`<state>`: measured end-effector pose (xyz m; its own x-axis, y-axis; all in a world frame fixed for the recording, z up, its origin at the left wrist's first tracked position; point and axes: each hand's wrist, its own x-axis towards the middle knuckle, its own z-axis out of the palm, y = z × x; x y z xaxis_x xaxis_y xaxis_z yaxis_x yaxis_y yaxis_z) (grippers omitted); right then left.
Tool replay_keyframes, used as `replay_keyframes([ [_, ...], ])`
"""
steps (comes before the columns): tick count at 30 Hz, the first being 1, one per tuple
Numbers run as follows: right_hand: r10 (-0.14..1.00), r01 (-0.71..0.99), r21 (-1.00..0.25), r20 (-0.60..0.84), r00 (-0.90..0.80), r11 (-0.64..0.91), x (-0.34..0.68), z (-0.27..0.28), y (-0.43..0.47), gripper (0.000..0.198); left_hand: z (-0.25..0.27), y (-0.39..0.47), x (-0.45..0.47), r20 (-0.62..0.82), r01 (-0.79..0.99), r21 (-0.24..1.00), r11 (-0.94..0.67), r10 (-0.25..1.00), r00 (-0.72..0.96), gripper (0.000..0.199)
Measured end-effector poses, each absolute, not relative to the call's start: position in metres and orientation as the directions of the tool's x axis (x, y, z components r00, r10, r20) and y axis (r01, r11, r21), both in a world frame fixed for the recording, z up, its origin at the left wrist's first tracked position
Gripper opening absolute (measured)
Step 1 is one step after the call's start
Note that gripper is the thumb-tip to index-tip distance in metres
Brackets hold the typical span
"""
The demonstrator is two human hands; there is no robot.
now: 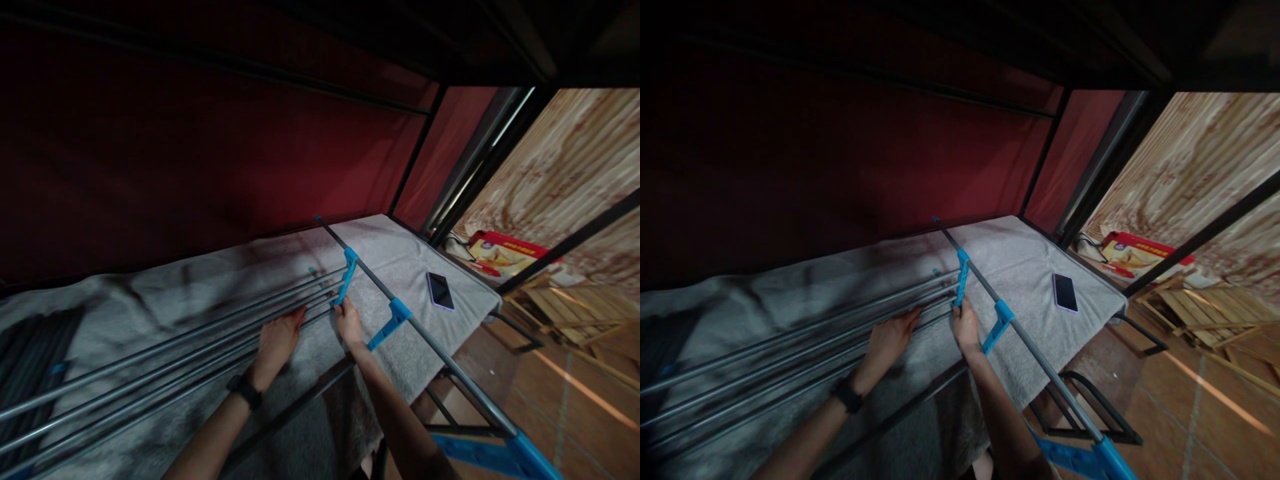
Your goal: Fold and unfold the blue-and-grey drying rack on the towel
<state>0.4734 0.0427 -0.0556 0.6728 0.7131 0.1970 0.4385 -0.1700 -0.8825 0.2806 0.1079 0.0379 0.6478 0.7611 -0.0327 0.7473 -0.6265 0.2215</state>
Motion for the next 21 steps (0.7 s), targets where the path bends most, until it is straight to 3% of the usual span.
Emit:
replay_keyframes([
  [8, 0.692, 0.471, -0.852, 0.198, 0.695, -0.229, 0.4709, -0.0565, 0.0407, 0.032, 0.0390, 0.1064, 0.2770, 0.012, 0.698, 0.268, -0.664, 0.726, 0.687, 0.042],
  [21, 0.709, 0.392, -0.906, 0.170, 0.684, -0.160, 0.4725, -0.0562, 0.0422, 0.030, 0.0410, 0.1052, 0.2759, 0.030, 0.676, 0.245, -0.695, 0.702, 0.712, 0.046],
])
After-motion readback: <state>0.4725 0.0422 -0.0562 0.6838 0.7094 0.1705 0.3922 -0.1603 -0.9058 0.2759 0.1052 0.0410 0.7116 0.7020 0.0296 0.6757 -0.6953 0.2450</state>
